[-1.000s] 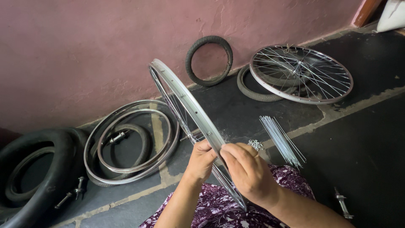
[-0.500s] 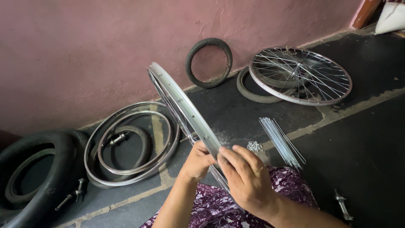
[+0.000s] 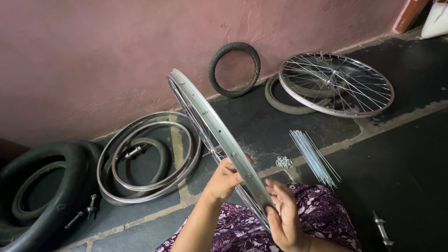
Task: The person assembles a bicycle wheel by inserting spokes into the hub and rim, then tightening them with nipples. They rotate the wheel to check alignment and continue adding spokes.
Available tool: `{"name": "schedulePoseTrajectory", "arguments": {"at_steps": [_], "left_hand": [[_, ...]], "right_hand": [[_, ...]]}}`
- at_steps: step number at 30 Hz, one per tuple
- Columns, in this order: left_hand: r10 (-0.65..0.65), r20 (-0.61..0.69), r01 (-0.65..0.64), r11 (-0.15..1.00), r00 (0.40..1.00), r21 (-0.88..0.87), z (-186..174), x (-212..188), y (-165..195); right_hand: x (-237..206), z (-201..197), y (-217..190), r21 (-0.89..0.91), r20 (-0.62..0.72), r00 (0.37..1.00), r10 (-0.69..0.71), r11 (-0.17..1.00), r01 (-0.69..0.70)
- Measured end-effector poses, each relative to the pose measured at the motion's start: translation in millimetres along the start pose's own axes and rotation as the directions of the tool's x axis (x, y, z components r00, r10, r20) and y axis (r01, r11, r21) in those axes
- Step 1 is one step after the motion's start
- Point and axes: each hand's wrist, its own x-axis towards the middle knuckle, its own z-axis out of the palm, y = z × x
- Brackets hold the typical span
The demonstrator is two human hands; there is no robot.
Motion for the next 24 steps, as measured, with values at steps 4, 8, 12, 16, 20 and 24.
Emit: {"name": "schedulePoseTrajectory", "arguments": {"at_steps": [4, 8, 12, 16, 20, 24], "left_hand": [[0.06, -0.018, -0.059, 0.998, 0.998, 0.022, 2, 0, -4], [-0.017, -0.036, 0.017, 1.0, 0.999, -0.001, 3, 0, -3], [-0.011, 0.009, 0.011, 1.0, 1.0, 0.014, 3, 0, 5], [0.098, 0.062, -0.1, 0.994, 0.993, 0.044, 7, 0, 6], [0.021, 0.004, -0.021, 0.999, 1.0, 0.037, 8, -1, 4], [0.04, 0.039, -0.041, 0.998, 0.998, 0.039, 6, 0, 6]], "right_hand": [[-8, -2, 5, -0.013, 0.029, 1.0, -0.01, 1.0, 0.011], [-7, 0, 5, -0.036, 0.056, 0.998, -0.013, 0.999, 0.015], [-9, -1, 6, -0.026, 0.072, 0.997, -0.012, 1.0, 0.014], [-12, -3, 9, -0.003, 0.092, 0.996, -0.006, 1.0, 0.006], [-17, -3, 13, 0.003, 0.1, 0.994, 0.035, 0.999, -0.035], [-24, -6, 20, -0.019, 0.1, 0.994, 0.038, 0.999, -0.037]]}}
